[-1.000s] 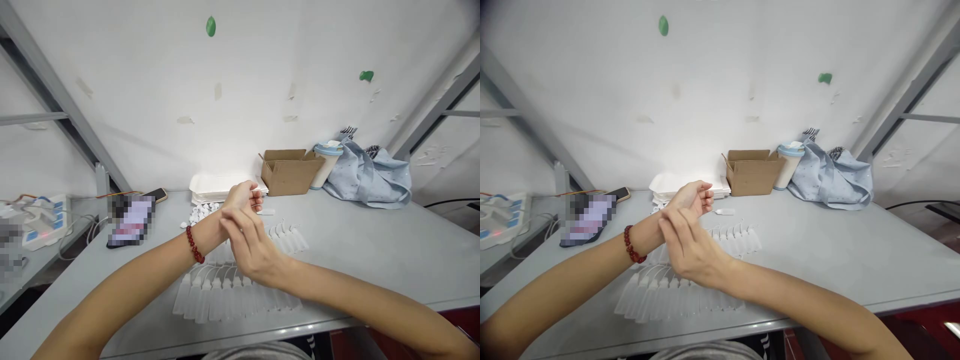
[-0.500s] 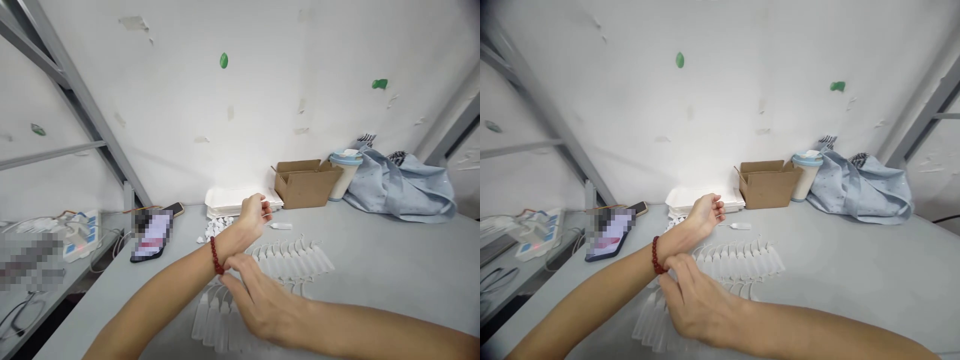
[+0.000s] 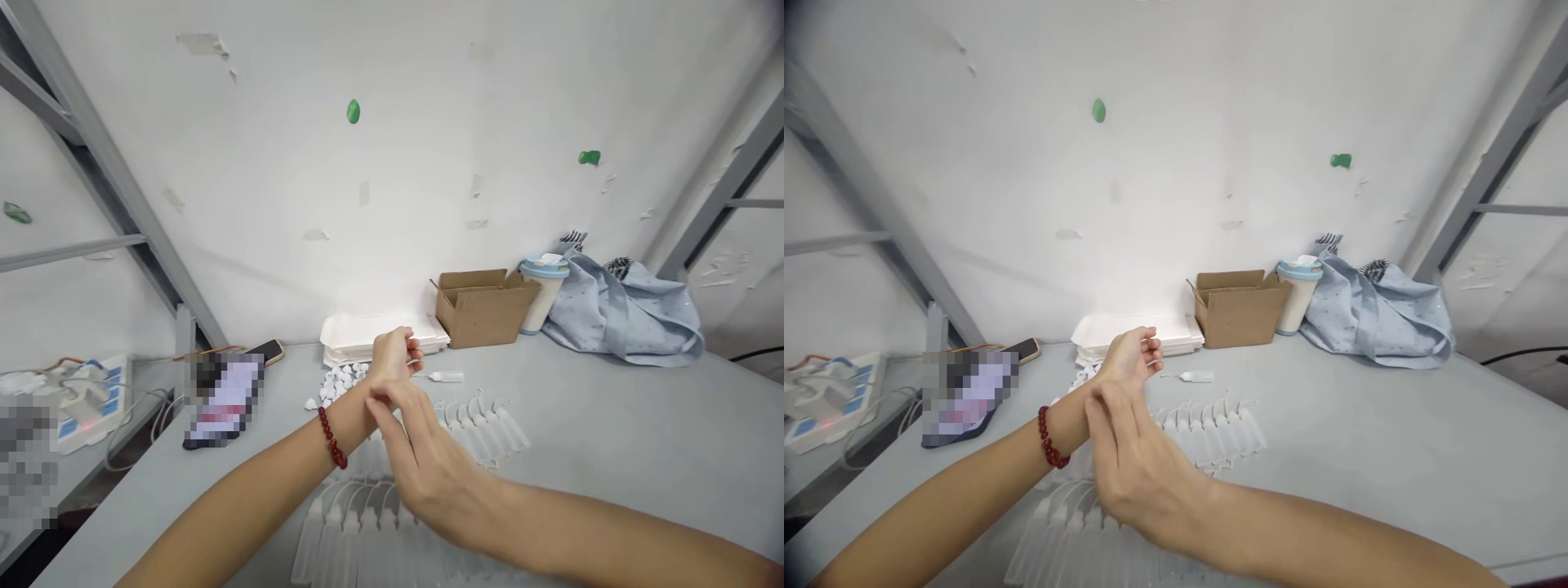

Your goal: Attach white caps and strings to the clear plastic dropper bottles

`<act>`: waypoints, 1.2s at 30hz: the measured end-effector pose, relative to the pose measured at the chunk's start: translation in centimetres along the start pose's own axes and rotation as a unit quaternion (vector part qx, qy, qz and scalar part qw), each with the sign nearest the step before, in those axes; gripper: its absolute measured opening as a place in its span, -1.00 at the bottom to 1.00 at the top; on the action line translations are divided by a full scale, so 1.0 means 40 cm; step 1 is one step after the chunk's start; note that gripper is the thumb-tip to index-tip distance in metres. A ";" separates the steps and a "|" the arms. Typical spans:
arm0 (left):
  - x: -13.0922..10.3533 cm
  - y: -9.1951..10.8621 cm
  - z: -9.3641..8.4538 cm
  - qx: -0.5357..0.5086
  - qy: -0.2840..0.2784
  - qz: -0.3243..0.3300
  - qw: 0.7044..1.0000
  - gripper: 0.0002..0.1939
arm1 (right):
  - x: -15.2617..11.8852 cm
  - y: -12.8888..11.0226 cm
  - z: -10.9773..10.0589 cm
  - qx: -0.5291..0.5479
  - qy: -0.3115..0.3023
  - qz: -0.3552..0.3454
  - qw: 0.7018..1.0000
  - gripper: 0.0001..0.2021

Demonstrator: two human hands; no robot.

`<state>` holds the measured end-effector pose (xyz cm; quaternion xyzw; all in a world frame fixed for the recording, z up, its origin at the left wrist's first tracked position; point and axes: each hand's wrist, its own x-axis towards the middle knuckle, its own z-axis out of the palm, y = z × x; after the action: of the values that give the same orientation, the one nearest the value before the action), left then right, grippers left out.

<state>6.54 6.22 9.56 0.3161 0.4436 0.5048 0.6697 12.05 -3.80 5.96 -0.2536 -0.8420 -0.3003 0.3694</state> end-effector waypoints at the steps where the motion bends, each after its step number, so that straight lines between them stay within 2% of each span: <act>1: 0.000 -0.001 -0.002 0.002 0.002 0.003 1.000 -0.90 | 0.000 -0.002 0.001 -0.005 -0.002 -0.002 1.000 -0.66; 4: 0.004 -0.003 -0.006 0.006 0.007 0.012 1.000 -0.92 | 0.000 -0.002 0.007 0.028 -0.009 -0.034 0.999 -0.69; 9: 0.017 -0.011 -0.013 0.027 0.007 0.028 0.999 -0.91 | -0.007 0.012 0.015 0.043 -0.060 0.029 0.997 -0.68; 12: 0.018 -0.025 -0.019 0.051 0.012 0.048 0.997 -0.93 | -0.015 -0.004 0.017 0.068 -0.072 0.013 0.995 -0.67; 15: 0.021 -0.036 -0.029 0.097 0.002 0.078 0.992 -0.93 | -0.021 -0.021 0.020 0.150 -0.065 0.009 0.987 -0.67; 17: 0.031 -0.030 -0.044 0.143 -0.008 0.103 0.984 -0.92 | -0.025 0.003 0.025 0.215 -0.073 0.041 0.973 -0.68; 20: 0.062 0.000 -0.091 0.237 -0.009 0.155 0.959 -0.93 | -0.050 0.118 0.038 0.218 -0.104 0.139 0.960 -0.75; 22: 0.086 0.021 -0.135 0.320 -0.006 0.193 0.928 -0.90 | -0.083 0.222 0.050 0.173 -0.210 0.229 0.935 -0.79; 23: 0.095 0.028 -0.159 0.369 -0.016 0.208 0.906 -0.88 | -0.102 0.271 0.058 0.136 -0.280 0.280 0.908 -0.78; 24: 0.103 0.032 -0.180 0.419 -0.035 0.221 0.880 -0.88 | -0.121 0.312 0.066 0.109 -0.358 0.308 0.875 -0.77; 25: 0.109 0.031 -0.200 0.466 -0.056 0.234 0.851 -0.90 | -0.138 0.344 0.076 0.106 -0.387 0.316 0.860 -0.75; 28: 0.119 0.009 -0.236 0.577 -0.105 0.270 0.763 -0.85 | -0.170 0.386 0.111 0.109 -0.417 0.321 0.843 -0.79; 32: 0.121 -0.028 -0.241 0.682 -0.141 0.300 0.652 -0.83 | -0.161 0.385 0.144 0.090 -0.413 0.331 0.844 -0.81; 34: 0.120 -0.037 -0.239 0.716 -0.151 0.312 0.606 -0.84 | -0.152 0.389 0.133 0.073 -0.407 0.341 0.844 -0.79; 36: 0.118 -0.041 -0.241 0.739 -0.155 0.320 0.572 -0.82 | -0.151 0.393 0.097 0.056 -0.405 0.353 0.842 -0.76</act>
<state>-1.14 10.02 2.90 0.8961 0.4218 0.1258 0.0565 24.05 8.53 4.16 -0.6111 -0.7859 0.0275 0.0903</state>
